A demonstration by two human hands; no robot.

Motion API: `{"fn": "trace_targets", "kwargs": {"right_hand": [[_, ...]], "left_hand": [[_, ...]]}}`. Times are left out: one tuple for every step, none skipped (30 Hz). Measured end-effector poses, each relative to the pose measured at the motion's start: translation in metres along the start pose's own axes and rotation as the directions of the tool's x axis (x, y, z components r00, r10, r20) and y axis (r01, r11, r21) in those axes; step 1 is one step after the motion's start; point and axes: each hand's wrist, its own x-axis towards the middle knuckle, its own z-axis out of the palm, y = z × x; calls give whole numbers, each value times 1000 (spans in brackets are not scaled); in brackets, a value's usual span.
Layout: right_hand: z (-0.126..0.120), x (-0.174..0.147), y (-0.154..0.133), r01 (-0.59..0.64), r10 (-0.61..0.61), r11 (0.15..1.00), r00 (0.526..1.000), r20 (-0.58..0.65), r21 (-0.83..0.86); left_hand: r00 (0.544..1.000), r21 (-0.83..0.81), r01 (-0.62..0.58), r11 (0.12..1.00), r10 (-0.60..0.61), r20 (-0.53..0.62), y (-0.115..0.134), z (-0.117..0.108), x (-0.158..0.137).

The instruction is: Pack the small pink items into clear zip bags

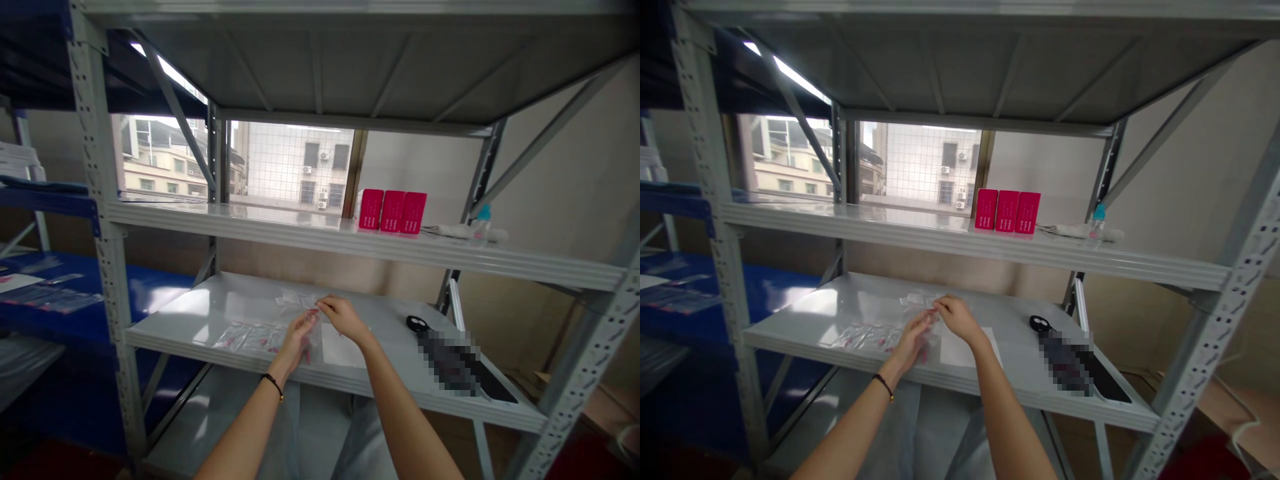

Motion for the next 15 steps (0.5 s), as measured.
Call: {"fn": "trace_targets", "kwargs": {"right_hand": [[-1,-6,2,-15,15,1000,999,-30,3],[0,-13,5,-33,33,999,998,-59,2],[1,-22,7,-50,50,999,995,-81,-2],[4,-31,9,-63,62,998,994,-94,-6],[9,-39,9,-65,64,998,994,-89,-15],[16,-47,10,-55,53,998,996,-66,-31],[24,-54,10,-37,35,998,999,-27,-51],[31,-59,9,-13,14,997,1000,20,-72],[38,-64,7,8,-3,996,998,57,-86],[43,-67,5,16,-10,996,998,69,-84],[46,-70,1,3,0,998,999,46,-57],[46,-73,-4,-31,31,1000,999,-12,0],[44,-77,-12,-72,78,994,994,-81,83],[39,-83,-21,-107,132,978,982,-136,177],[33,-89,-31,-130,177,955,971,-160,265]], "left_hand": [[1000,-11,5,1000,-5,-16,1,0,1],[999,-26,6,1000,-7,-32,1,1,3],[999,-46,4,999,-7,-49,2,2,6],[998,-68,-1,998,-4,-66,3,4,9],[997,-89,-9,996,2,-78,5,6,13],[996,-106,-22,994,13,-91,6,8,16],[995,-121,-39,992,27,-99,9,11,18],[994,-135,-54,989,41,-100,12,13,18],[995,-151,-61,987,47,-92,15,16,16],[996,-171,-58,984,46,-75,20,18,10],[998,-190,-45,981,36,-49,25,19,1],[1000,-204,-20,979,17,-14,29,20,-11],[1000,-205,12,979,-7,26,34,19,-26],[997,-189,50,981,-38,68,38,18,-44],[991,-155,86,984,-69,113,40,15,-63]]}}
